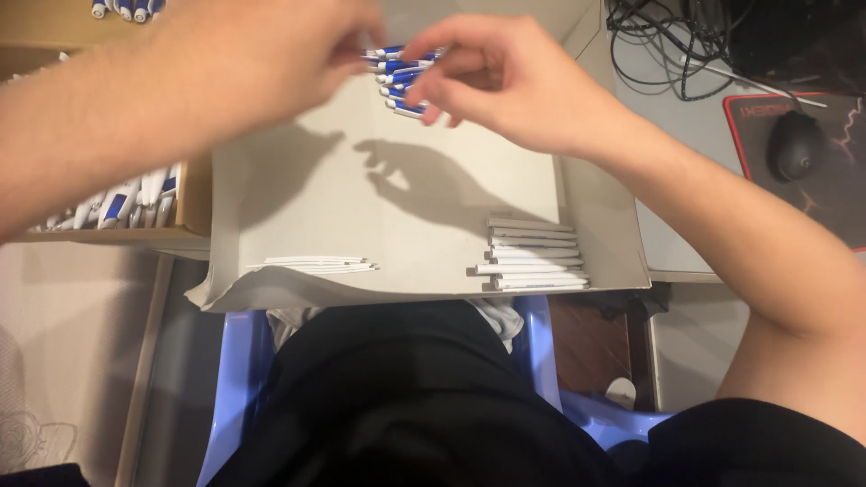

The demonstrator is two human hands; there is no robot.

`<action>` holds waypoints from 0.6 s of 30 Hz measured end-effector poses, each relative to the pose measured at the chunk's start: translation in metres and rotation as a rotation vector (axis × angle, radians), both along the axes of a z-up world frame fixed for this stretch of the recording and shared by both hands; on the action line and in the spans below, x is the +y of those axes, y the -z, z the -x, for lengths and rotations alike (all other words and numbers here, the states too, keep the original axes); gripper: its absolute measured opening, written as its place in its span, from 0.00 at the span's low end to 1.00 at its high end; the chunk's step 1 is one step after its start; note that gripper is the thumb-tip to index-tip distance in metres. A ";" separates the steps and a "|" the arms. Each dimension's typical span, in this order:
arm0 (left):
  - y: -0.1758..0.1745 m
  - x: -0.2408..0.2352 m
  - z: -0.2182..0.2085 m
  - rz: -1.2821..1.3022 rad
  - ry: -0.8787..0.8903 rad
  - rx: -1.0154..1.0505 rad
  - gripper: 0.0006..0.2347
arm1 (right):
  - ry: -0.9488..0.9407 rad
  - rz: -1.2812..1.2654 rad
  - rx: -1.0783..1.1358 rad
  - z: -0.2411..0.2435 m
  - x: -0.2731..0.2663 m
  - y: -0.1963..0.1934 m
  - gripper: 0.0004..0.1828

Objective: The person assembles white and blue markers by hand. They pick up a marker body, insert a refill, and attach the cap, then place the completed marker into a cardboard box on their lap. The person repeats this process with multiple markers, organizing the parts and finished items within the box.

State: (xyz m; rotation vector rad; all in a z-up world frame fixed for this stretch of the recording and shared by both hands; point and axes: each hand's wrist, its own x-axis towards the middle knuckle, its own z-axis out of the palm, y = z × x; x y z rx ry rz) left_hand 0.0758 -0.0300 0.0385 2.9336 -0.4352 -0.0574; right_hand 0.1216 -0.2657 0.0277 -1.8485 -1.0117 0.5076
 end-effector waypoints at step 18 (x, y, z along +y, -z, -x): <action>0.059 0.131 -0.069 -0.301 -0.197 0.129 0.01 | 0.068 0.481 -0.458 -0.017 -0.050 0.058 0.10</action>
